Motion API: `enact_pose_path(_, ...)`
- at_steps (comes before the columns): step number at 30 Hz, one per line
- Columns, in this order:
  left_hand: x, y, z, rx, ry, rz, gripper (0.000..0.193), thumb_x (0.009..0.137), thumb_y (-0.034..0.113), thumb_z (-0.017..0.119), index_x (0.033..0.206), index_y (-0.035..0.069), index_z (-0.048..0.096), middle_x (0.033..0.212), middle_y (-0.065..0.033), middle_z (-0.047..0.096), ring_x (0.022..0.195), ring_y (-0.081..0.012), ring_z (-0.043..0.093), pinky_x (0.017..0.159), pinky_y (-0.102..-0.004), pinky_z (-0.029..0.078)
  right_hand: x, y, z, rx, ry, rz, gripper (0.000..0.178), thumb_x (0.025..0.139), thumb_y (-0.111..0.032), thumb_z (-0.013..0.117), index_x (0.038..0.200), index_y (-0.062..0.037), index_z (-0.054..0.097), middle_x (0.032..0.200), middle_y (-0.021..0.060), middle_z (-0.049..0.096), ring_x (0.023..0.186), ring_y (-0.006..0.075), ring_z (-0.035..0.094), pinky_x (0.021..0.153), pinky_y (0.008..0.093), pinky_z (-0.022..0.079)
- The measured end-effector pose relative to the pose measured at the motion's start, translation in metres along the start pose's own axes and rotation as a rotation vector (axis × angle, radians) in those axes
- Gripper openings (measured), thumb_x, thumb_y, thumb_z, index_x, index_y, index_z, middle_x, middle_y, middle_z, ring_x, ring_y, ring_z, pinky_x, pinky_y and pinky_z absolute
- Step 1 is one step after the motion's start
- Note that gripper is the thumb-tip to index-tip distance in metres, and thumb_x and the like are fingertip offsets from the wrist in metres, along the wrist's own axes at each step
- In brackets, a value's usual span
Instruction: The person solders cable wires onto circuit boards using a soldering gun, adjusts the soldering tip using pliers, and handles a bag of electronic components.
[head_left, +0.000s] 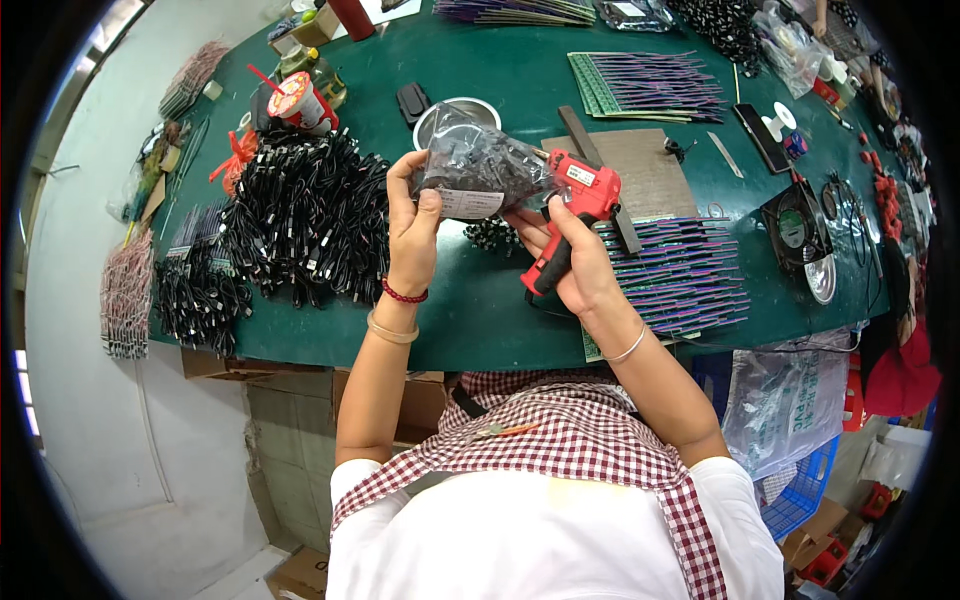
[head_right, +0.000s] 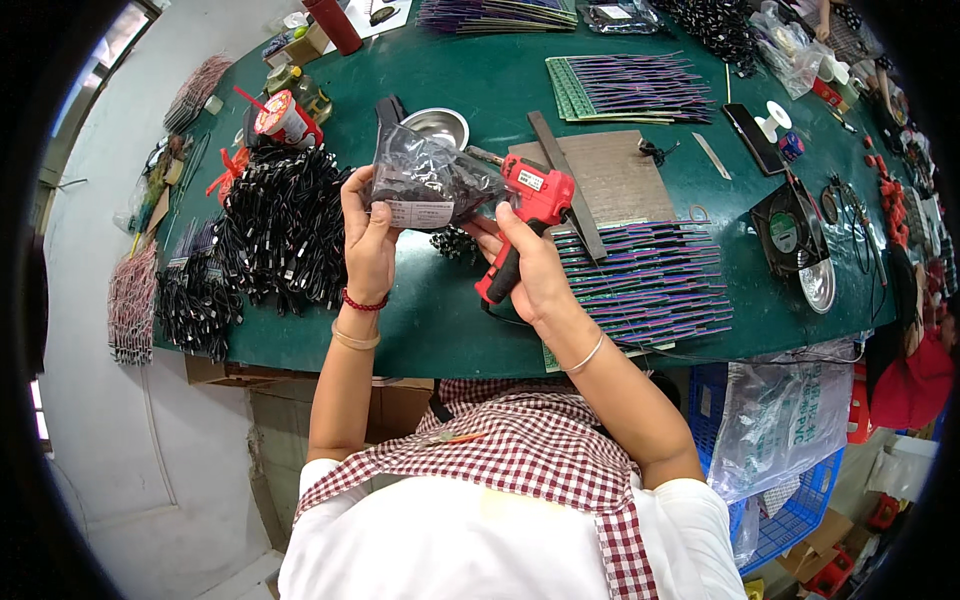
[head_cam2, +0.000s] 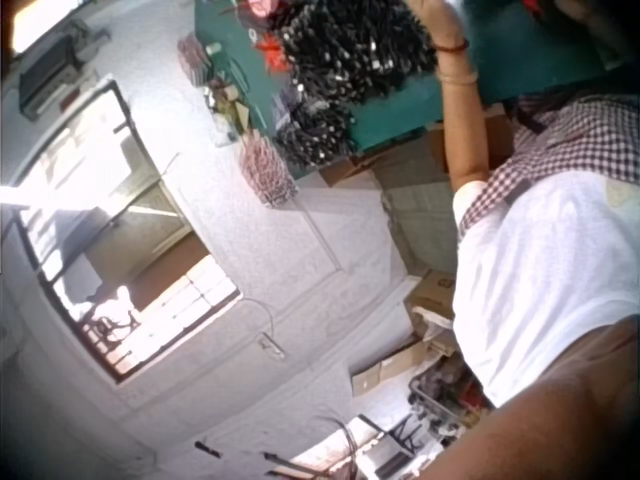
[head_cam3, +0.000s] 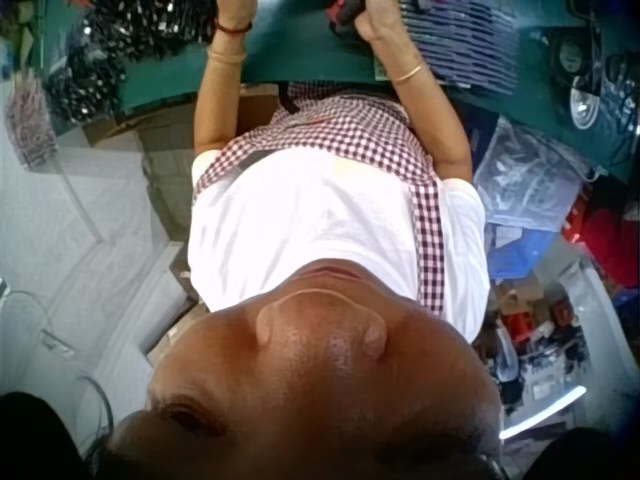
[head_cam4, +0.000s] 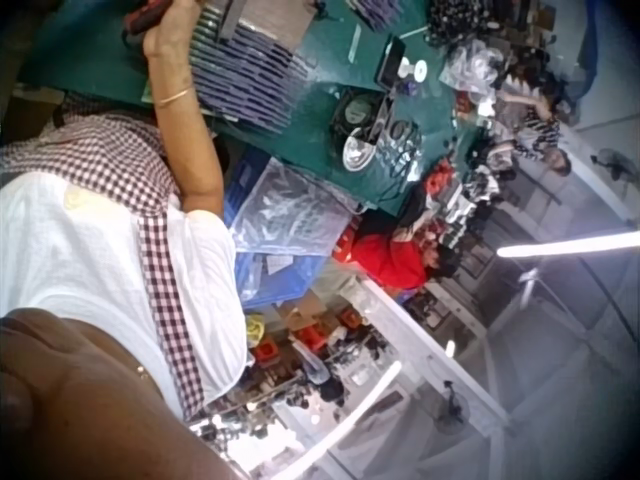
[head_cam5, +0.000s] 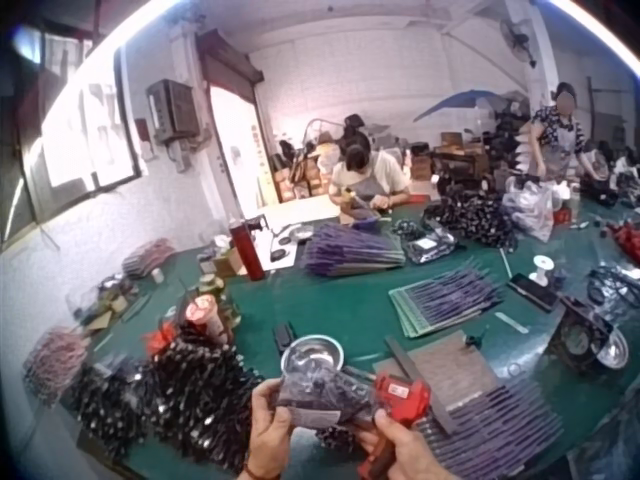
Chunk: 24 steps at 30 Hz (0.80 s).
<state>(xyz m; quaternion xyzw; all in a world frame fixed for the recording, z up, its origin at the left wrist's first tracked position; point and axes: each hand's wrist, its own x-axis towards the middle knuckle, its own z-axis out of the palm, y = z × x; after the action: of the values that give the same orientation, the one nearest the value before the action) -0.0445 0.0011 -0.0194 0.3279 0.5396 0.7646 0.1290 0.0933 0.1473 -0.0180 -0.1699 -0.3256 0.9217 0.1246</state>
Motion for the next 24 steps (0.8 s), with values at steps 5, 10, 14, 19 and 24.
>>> enact_pose_path(5, 0.0003, 0.0044, 0.0033, -0.061, 0.013, -0.039, 0.037, 0.098, 0.012, 0.044, 0.133, 0.009, 0.033, 0.124, -0.0052, 0.044, 0.111, -0.0162, 0.051, 0.095, -0.0354, 0.046, -0.0018, 0.0004, 0.0019, 0.026, 0.015, 0.003, 0.047, 0.095, -0.028, 0.054, 0.132, -0.0025, 0.041, 0.124, 0.0194, 0.056, 0.118, 0.0289, 0.054, 0.105, 0.0379, 0.037)
enact_pose_path(10, 0.0018, 0.0073, 0.0074, -0.073, 0.022, -0.059, 0.037, 0.097, 0.012, 0.044, 0.133, 0.009, 0.033, 0.123, -0.0053, 0.045, 0.110, -0.0163, 0.052, 0.093, -0.0356, 0.047, 0.0012, -0.0009, 0.0005, 0.017, -0.004, -0.007, 0.048, 0.095, -0.028, 0.054, 0.133, -0.0029, 0.041, 0.125, 0.0198, 0.055, 0.118, 0.0288, 0.054, 0.105, 0.0379, 0.037)
enact_pose_path(14, 0.0002, 0.0060, 0.0067, -0.098, 0.032, -0.058, 0.038, 0.098, 0.012, 0.043, 0.134, 0.008, 0.032, 0.123, -0.0059, 0.045, 0.110, -0.0168, 0.052, 0.093, -0.0362, 0.047, -0.0013, 0.0009, -0.0016, 0.007, -0.001, 0.006, 0.048, 0.095, -0.028, 0.054, 0.134, -0.0033, 0.040, 0.127, 0.0190, 0.054, 0.120, 0.0286, 0.052, 0.105, 0.0385, 0.036)
enact_pose_path(19, 0.0059, 0.0033, 0.0046, -0.093, 0.036, -0.053, 0.038, 0.098, 0.013, 0.043, 0.134, 0.009, 0.032, 0.125, -0.0067, 0.045, 0.111, -0.0175, 0.052, 0.093, -0.0369, 0.048, -0.0018, -0.0015, 0.0022, 0.021, -0.010, 0.020, 0.048, 0.095, -0.029, 0.053, 0.134, -0.0031, 0.041, 0.127, 0.0179, 0.054, 0.121, 0.0283, 0.052, 0.105, 0.0374, 0.037)
enact_pose_path(24, -0.0024, 0.0101, 0.0085, -0.068, 0.036, -0.075, 0.038, 0.098, 0.014, 0.044, 0.134, 0.009, 0.031, 0.125, -0.0069, 0.044, 0.112, -0.0180, 0.052, 0.092, -0.0374, 0.048, -0.0031, -0.0027, 0.0030, -0.016, -0.008, -0.011, 0.048, 0.096, -0.030, 0.052, 0.133, -0.0021, 0.042, 0.126, 0.0178, 0.055, 0.120, 0.0270, 0.053, 0.104, 0.0368, 0.038)
